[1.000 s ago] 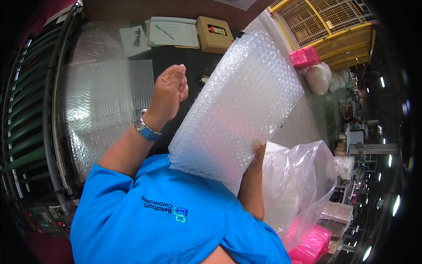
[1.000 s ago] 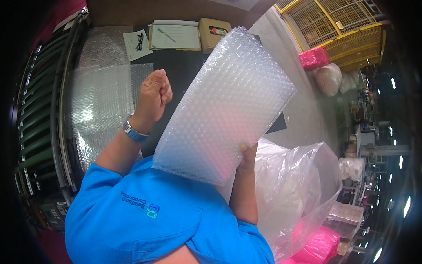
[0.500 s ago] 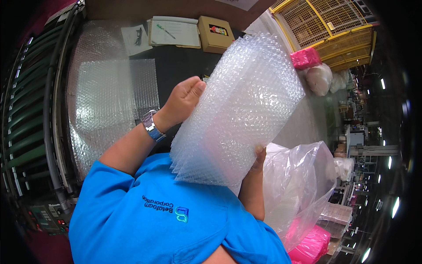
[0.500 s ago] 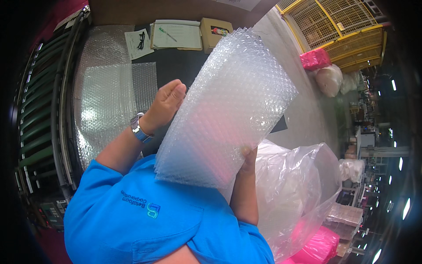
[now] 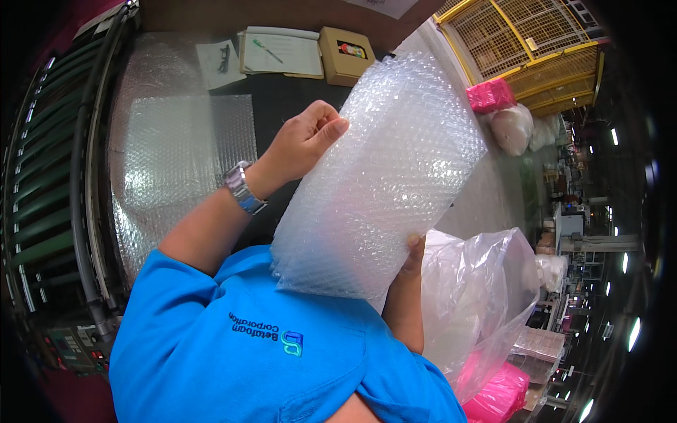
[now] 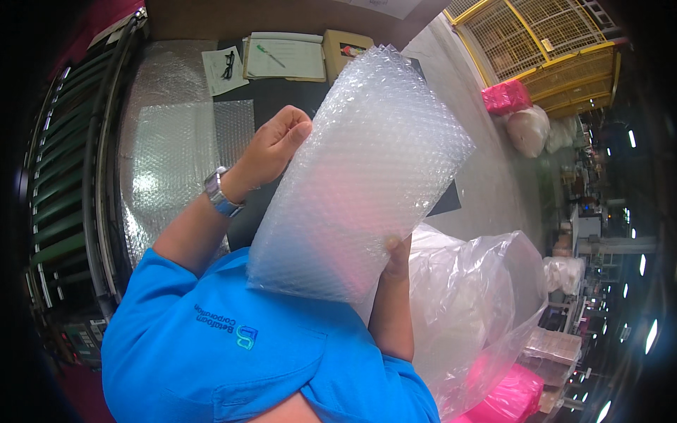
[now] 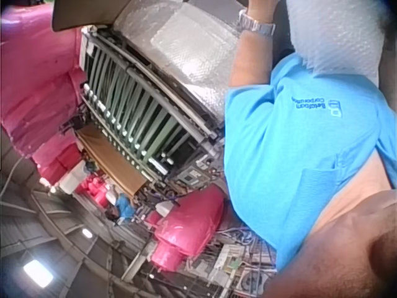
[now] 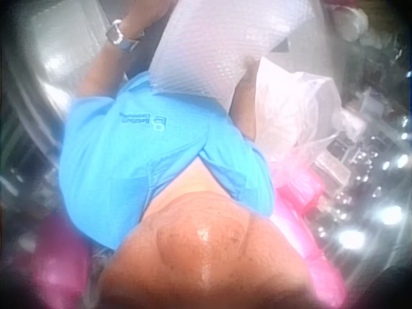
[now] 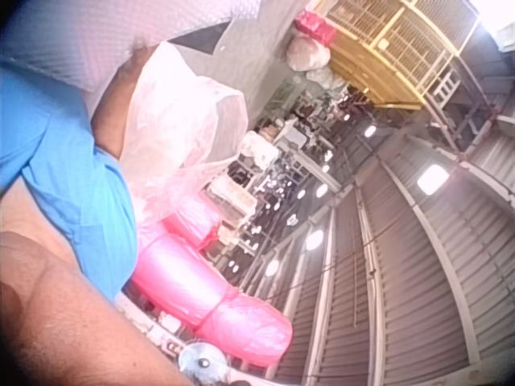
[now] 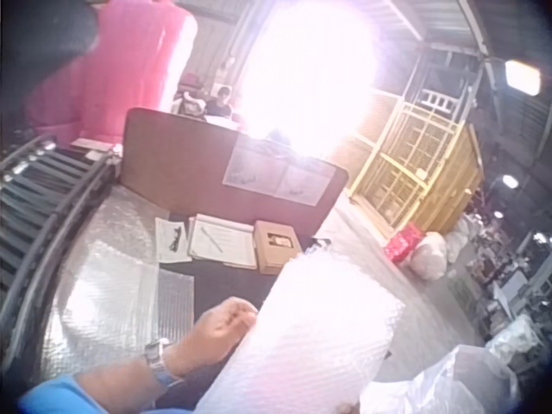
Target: The person repeatedly picks up sheets of bubble wrap from a table, unfolds them, and places them into a large clear plastic bag. The person handles the bubble wrap one sheet at a time, folding and unfolding the material before bagging it.
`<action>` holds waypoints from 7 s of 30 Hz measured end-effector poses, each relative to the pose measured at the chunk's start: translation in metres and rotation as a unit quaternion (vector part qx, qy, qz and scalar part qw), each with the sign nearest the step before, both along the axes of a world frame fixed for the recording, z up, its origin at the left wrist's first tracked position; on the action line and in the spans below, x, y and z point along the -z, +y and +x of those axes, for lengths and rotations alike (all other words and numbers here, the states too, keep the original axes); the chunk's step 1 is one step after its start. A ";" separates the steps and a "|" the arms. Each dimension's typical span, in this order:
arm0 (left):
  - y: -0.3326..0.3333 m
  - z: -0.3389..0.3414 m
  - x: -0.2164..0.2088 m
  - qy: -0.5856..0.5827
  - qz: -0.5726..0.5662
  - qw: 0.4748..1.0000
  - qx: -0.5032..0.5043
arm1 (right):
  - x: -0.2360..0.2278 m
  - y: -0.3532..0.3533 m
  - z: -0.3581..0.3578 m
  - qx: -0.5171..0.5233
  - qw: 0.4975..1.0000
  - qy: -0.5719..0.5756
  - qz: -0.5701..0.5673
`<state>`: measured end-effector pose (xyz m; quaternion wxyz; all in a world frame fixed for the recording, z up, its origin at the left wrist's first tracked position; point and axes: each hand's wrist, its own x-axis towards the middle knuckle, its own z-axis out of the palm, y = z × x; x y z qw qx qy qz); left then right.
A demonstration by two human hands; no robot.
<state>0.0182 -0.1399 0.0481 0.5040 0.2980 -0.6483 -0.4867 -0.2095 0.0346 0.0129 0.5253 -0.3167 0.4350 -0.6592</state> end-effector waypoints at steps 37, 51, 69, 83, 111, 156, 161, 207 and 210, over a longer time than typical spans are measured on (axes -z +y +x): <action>-0.030 -0.010 -0.014 0.189 0.135 0.972 0.026 | 0.007 -0.001 -0.002 -0.008 0.999 0.033 0.000; -0.025 0.012 0.001 -0.020 -0.056 0.998 0.031 | 0.003 -0.005 0.001 -0.024 0.999 0.042 -0.008; -0.030 0.016 0.011 0.195 0.165 0.966 0.039 | 0.001 -0.005 0.006 0.005 0.999 0.038 -0.029; -0.011 0.015 -0.024 0.106 0.077 0.991 0.008 | -0.026 -0.014 0.015 0.023 0.983 0.183 -0.011; -0.038 -0.007 -0.038 -0.097 -0.155 0.983 -0.019 | -0.009 -0.006 0.005 -0.029 0.995 0.092 -0.018; 0.011 0.015 0.026 0.149 0.229 0.960 0.061 | -0.011 0.002 0.002 0.043 0.996 -0.075 0.001; 0.028 0.003 0.023 -0.035 0.073 0.996 0.046 | 0.001 -0.001 -0.003 0.025 0.998 -0.062 -0.003; -0.001 0.015 0.018 0.313 0.281 0.904 0.072 | 0.002 0.003 -0.002 -0.024 0.996 -0.081 -0.027; -0.001 0.024 0.013 0.125 0.225 0.965 0.045 | 0.000 0.004 -0.001 -0.031 0.995 -0.093 -0.019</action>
